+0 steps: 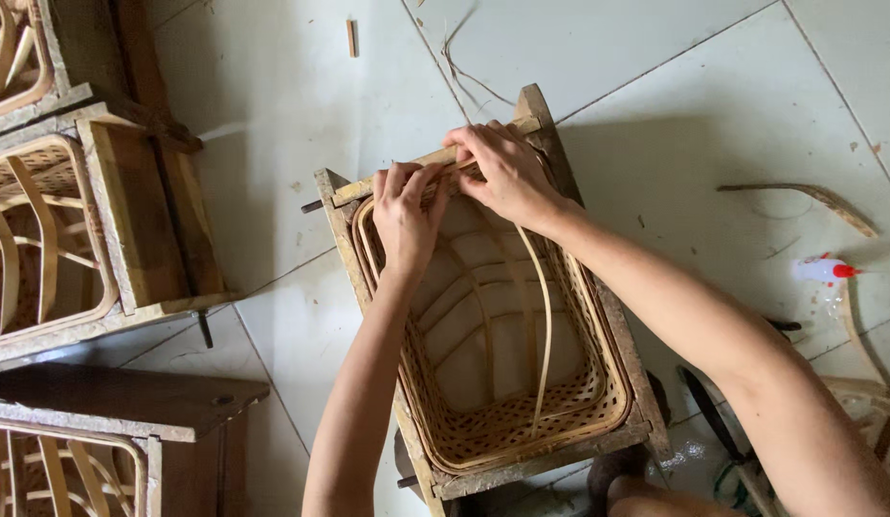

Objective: The person weaves a rectangular basket by inserting thin wooden strips into a wooden frame. They use pliers to bend and secure the strips, and a hammer to tap them into place. The process involves repeated insertion, bending, and securing of the strips to form the basket's structure.

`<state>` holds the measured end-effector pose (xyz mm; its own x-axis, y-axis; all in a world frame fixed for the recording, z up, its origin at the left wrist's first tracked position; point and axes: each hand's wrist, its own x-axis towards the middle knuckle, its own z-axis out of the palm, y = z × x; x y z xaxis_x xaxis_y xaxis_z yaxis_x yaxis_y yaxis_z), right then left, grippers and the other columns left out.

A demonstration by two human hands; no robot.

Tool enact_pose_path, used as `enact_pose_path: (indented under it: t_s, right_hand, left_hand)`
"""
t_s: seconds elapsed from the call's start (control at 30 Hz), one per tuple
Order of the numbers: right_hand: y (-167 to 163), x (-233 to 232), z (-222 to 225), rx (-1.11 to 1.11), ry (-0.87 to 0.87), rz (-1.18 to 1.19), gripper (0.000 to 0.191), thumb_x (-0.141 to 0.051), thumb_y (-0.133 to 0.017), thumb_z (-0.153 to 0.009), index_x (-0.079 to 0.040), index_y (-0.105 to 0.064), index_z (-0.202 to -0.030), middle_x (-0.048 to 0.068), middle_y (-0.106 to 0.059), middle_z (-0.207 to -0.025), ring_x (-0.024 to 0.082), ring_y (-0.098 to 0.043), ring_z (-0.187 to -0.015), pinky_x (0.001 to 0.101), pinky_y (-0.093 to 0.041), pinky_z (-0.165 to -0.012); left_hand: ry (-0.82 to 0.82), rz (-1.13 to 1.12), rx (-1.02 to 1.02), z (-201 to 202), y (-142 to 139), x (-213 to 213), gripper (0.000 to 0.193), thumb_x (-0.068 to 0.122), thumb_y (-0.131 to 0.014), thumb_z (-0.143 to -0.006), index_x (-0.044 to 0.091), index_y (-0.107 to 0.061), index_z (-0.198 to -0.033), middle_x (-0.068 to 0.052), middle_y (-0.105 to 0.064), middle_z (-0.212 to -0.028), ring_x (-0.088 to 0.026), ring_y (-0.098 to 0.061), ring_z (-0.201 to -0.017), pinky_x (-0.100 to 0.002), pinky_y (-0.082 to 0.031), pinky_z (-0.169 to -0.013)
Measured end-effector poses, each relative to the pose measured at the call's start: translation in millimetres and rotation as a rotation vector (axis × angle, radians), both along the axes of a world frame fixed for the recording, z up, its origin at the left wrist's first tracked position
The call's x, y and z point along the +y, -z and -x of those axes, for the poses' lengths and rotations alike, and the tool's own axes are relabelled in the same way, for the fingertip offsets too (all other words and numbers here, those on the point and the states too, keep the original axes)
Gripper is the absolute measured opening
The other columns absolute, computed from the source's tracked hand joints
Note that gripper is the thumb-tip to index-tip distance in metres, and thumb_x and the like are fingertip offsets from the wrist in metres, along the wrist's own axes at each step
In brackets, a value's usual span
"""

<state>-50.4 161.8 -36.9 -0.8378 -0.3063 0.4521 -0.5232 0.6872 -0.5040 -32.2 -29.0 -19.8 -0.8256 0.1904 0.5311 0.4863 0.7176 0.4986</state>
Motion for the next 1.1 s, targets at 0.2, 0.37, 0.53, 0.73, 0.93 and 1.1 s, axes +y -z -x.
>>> enact_pose_path:
  t_s: [0.2,0.37,0.53,0.73,0.93,1.1]
  right_hand:
    - [-0.4,-4.0,-0.1,0.107,-0.006,0.022,0.044,-0.002,-0.083,-0.084,-0.009,-0.059,-0.121,0.003,-0.068,-0.097,0.016,-0.064,-0.09,0.0328,-0.053,-0.08]
    - [-4.4,-5.1,-9.6,0.026,0.016,0.102,0.035,0.0,-0.08,-0.089,-0.007,-0.062,-0.117,0.007,-0.071,-0.105,0.017,-0.065,-0.089,0.0284,-0.056,-0.072]
    - [-27.6,-10.7,-29.1,0.001,0.028,0.25,0.034,-0.001,-0.078,-0.086,-0.008,-0.065,-0.117,0.008,-0.069,-0.109,0.023,-0.067,-0.101,0.0343,-0.058,-0.084]
    - [-59.1,52.5,-95.1,0.031,0.082,0.225,0.047,-0.018,-0.082,-0.087,-0.006,-0.063,-0.128,0.01,-0.064,-0.13,0.025,-0.063,-0.122,0.0386,-0.054,-0.108]
    - [-63.2,256.7,-288.3,-0.476,0.583,0.216,0.03,-0.021,-0.059,-0.103,-0.007,-0.064,-0.13,0.009,-0.071,-0.121,0.018,-0.071,-0.106,0.0305,-0.06,-0.09]
    - [6.8,275.9,-403.2,-0.428,0.684,-0.219,0.056,-0.028,-0.076,-0.083,-0.004,-0.061,-0.131,0.015,-0.062,-0.13,0.03,-0.061,-0.119,0.0476,-0.05,-0.1]
  left_hand:
    - [-0.033,0.026,0.009,-3.3,-2.2,4.1,0.025,0.012,-0.084,-0.083,0.01,-0.079,-0.107,-0.005,-0.068,-0.099,-0.026,-0.06,-0.091,-0.036,-0.054,-0.076]
    - [-0.023,0.005,0.017,-12.4,-9.7,8.0,0.025,0.011,-0.085,-0.077,0.012,-0.08,-0.102,-0.004,-0.07,-0.099,-0.028,-0.063,-0.092,-0.04,-0.054,-0.082]
    - [0.037,0.041,-0.009,-31.4,-17.2,5.5,0.022,0.013,-0.086,-0.086,0.011,-0.079,-0.106,-0.008,-0.072,-0.104,-0.029,-0.066,-0.099,-0.042,-0.054,-0.089]
    - [-0.058,0.114,0.029,-27.8,14.5,-7.5,0.018,0.034,-0.085,-0.101,0.016,-0.082,-0.104,0.001,-0.076,-0.096,-0.015,-0.065,-0.083,-0.034,-0.053,-0.082]
    - [-0.037,0.123,0.011,-29.2,41.7,-32.1,0.015,0.035,-0.082,-0.103,0.019,-0.082,-0.105,0.002,-0.077,-0.099,-0.012,-0.067,-0.088,-0.032,-0.053,-0.085]
    - [-0.039,0.131,-0.042,-37.0,24.9,-18.6,0.013,0.031,-0.083,-0.105,0.018,-0.081,-0.104,0.001,-0.077,-0.101,-0.013,-0.068,-0.095,-0.035,-0.053,-0.09]
